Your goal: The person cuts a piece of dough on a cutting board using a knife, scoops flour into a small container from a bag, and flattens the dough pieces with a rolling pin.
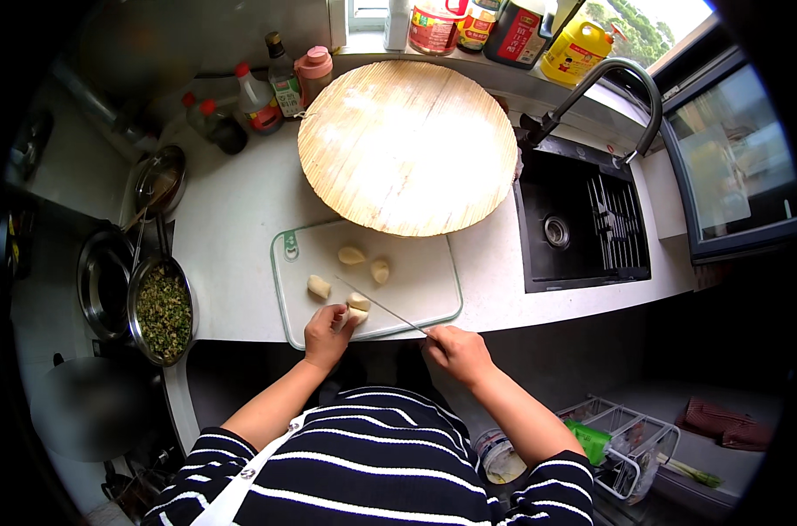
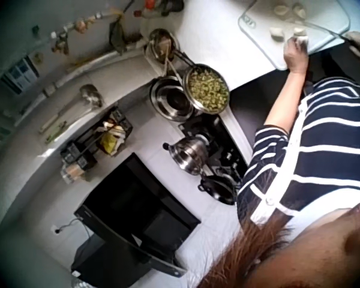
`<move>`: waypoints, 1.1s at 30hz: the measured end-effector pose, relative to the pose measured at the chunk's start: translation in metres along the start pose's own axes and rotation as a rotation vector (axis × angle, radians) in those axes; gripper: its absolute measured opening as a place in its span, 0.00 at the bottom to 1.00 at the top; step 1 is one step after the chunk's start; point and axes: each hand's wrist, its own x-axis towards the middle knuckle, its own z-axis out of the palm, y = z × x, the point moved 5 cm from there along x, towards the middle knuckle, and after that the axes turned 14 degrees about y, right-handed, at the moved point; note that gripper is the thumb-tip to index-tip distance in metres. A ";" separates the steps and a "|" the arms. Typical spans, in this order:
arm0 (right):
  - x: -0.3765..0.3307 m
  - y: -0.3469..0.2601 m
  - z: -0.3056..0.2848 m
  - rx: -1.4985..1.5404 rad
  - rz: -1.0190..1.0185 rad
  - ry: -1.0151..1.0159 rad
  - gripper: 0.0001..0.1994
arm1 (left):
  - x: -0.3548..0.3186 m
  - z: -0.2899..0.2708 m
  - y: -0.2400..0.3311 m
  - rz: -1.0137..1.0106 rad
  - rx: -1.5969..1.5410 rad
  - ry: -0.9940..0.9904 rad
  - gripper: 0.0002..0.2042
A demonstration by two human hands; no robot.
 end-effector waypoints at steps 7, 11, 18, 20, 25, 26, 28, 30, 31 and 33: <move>0.002 -0.011 -0.024 0.070 0.099 0.071 0.06 | 0.002 0.011 0.005 -0.010 0.218 -0.188 0.32; 0.033 -0.030 -0.059 0.112 0.184 0.202 0.04 | 0.004 0.008 0.016 0.016 0.202 -0.158 0.33; 0.137 -0.027 -0.111 -0.094 0.050 0.449 0.22 | 0.015 -0.022 0.019 -0.070 0.094 -0.157 0.29; 0.158 -0.019 -0.104 -0.259 -0.054 0.440 0.24 | 0.018 -0.027 0.017 -0.018 0.057 -0.087 0.27; 0.216 0.031 -0.074 -0.438 -0.069 0.443 0.20 | 0.021 -0.035 0.016 -0.045 0.030 -0.068 0.25; 0.228 0.040 -0.069 -0.461 -0.060 0.438 0.20 | 0.021 -0.036 0.015 -0.050 0.034 -0.070 0.25; 0.251 0.059 -0.057 -0.486 -0.024 0.418 0.21 | 0.021 -0.038 0.013 -0.055 0.018 -0.044 0.24; 0.269 0.072 -0.046 -0.480 0.002 0.408 0.20 | 0.019 -0.041 0.007 -0.090 0.020 -0.030 0.24; 0.274 0.077 -0.042 -0.496 0.016 0.393 0.20 | 0.018 -0.043 0.004 -0.121 0.028 -0.027 0.23; 0.282 0.083 -0.036 -0.497 0.027 0.387 0.19 | 0.016 -0.047 -0.002 -0.160 0.031 -0.004 0.23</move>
